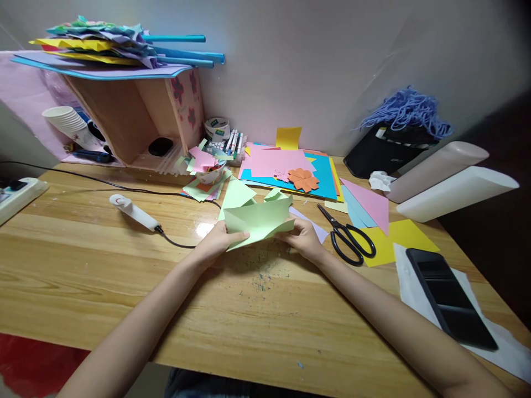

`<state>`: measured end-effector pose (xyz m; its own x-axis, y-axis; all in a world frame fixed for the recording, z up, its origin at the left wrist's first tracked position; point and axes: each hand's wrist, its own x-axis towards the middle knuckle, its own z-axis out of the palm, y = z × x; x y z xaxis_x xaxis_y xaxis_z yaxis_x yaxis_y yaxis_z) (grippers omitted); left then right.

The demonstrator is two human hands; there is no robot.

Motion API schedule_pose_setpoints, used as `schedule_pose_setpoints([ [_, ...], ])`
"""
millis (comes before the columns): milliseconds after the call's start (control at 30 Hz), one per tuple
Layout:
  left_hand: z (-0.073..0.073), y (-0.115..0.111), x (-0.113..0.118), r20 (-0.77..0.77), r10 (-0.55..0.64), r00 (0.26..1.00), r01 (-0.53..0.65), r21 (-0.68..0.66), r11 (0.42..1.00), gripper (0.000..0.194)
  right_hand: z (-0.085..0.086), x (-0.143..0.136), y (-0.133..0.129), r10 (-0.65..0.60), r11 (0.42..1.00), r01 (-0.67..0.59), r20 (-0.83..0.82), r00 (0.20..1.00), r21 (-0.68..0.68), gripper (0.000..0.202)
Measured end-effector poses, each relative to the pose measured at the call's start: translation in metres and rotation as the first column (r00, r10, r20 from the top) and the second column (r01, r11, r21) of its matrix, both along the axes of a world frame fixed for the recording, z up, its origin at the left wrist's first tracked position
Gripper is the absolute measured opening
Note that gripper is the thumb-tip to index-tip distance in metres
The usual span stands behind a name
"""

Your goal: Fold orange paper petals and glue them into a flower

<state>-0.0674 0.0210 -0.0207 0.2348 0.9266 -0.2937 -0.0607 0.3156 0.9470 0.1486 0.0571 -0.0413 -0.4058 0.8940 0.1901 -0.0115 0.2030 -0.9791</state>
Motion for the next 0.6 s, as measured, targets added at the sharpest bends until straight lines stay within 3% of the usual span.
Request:
schedule_pose_setpoints([
  [167,0.004,-0.002,0.006,0.183,-0.108,0.977,0.121,-0.061,0.991,0.048,0.001,0.001,0.0,-0.109,0.982,0.114,0.046,0.993,-0.151,0.026],
  [367,0.01,-0.003,0.011,0.38,0.064,0.923,-0.044,-0.061,0.997,0.053,0.004,0.0,0.0,-0.183,0.97,0.198,0.116,0.976,-0.143,0.032],
  [433,0.012,-0.004,0.013,0.264,0.061,0.963,-0.064,0.002,0.998,0.057,0.005,0.0,-0.001,-0.189,0.968,0.206,0.127,0.974,-0.141,0.032],
  [500,0.012,-0.006,0.014,0.045,0.071,0.996,-0.075,0.094,0.993,0.055,0.005,-0.001,-0.001,-0.188,0.97,0.204,0.125,0.974,-0.132,0.031],
  [600,0.012,-0.007,0.016,-0.174,0.129,0.976,-0.099,0.168,0.981,0.047,0.004,-0.002,-0.001,-0.165,0.978,0.179,0.122,0.979,-0.108,0.029],
])
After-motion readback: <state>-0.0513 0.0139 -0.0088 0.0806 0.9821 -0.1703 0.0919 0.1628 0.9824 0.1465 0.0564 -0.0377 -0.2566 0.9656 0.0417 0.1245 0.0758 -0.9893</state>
